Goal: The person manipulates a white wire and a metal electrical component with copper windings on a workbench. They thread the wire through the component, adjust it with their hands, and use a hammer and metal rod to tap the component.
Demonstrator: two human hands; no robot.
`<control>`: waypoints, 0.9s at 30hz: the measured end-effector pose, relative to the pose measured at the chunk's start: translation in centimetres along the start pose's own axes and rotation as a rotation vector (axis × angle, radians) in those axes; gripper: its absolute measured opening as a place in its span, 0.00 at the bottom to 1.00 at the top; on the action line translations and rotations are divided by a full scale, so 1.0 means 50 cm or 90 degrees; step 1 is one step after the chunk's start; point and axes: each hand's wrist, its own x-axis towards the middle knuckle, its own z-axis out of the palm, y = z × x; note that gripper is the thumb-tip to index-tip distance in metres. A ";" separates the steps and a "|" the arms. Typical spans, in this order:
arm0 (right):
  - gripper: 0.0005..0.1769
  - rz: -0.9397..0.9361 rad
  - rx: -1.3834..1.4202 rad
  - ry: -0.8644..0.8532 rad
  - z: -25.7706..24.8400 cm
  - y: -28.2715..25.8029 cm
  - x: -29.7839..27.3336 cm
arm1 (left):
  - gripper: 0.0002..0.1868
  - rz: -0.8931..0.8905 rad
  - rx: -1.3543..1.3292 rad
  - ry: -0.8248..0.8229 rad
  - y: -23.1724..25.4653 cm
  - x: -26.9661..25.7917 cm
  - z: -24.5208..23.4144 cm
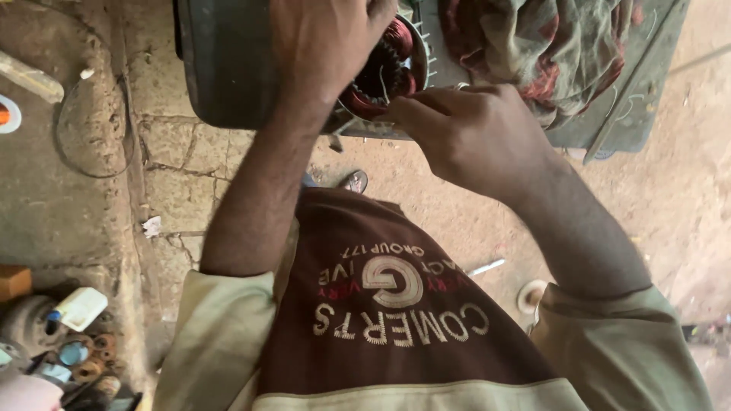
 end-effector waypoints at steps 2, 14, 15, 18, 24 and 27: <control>0.11 0.052 -0.021 -0.019 -0.001 -0.028 0.013 | 0.21 0.003 0.003 0.027 0.007 0.009 -0.009; 0.18 0.282 -0.015 0.105 0.023 -0.130 -0.020 | 0.24 0.032 -0.220 -0.196 0.010 0.039 -0.102; 0.17 0.291 0.001 0.098 0.005 -0.133 -0.011 | 0.23 0.041 -0.233 -0.205 0.006 0.041 -0.108; 0.20 0.302 0.013 0.058 -0.016 -0.139 0.028 | 0.21 0.075 -0.286 -0.204 -0.004 0.041 -0.120; 0.12 0.320 -0.025 -0.007 0.024 -0.142 0.060 | 0.15 0.061 -0.293 -0.273 0.000 0.050 -0.138; 0.08 0.249 -0.136 0.141 0.080 -0.164 0.071 | 0.15 0.063 -0.274 -0.261 -0.002 0.054 -0.145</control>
